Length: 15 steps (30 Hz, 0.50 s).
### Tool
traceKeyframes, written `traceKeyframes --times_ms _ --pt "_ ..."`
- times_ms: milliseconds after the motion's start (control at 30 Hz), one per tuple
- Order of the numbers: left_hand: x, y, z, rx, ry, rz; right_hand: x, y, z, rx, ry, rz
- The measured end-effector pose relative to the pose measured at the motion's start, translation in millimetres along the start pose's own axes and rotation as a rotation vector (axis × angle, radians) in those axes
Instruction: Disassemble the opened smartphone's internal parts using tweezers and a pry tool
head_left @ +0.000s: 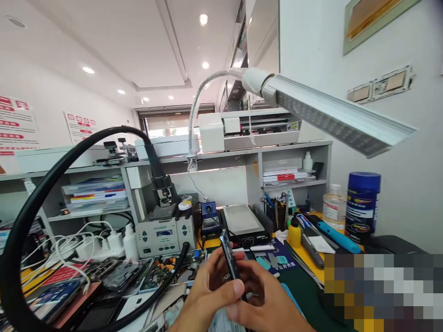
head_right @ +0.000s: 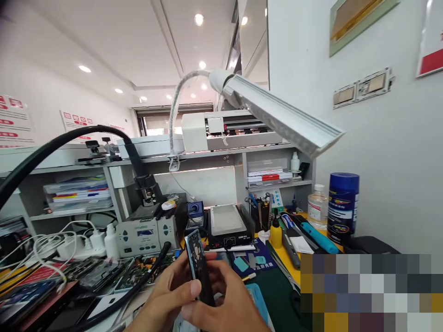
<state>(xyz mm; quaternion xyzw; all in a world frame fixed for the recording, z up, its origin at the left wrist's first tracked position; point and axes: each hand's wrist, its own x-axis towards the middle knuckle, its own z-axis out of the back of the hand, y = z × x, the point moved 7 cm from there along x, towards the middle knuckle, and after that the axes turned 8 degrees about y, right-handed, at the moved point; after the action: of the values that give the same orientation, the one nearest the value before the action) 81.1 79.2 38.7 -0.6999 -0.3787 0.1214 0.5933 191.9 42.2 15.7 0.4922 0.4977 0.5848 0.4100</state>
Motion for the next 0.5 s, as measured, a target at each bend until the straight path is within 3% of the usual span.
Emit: traceKeyframes --times_ms 333,500 --pt "-2.9 -1.0 2.9 -0.079 0.061 -0.045 -6.4 -1.5 -6.2 0.068 0.105 -0.062" --pt "-5.8 -3.1 0.7 -0.088 0.085 -0.054 -9.2 -3.5 -2.9 0.001 0.076 -0.063"
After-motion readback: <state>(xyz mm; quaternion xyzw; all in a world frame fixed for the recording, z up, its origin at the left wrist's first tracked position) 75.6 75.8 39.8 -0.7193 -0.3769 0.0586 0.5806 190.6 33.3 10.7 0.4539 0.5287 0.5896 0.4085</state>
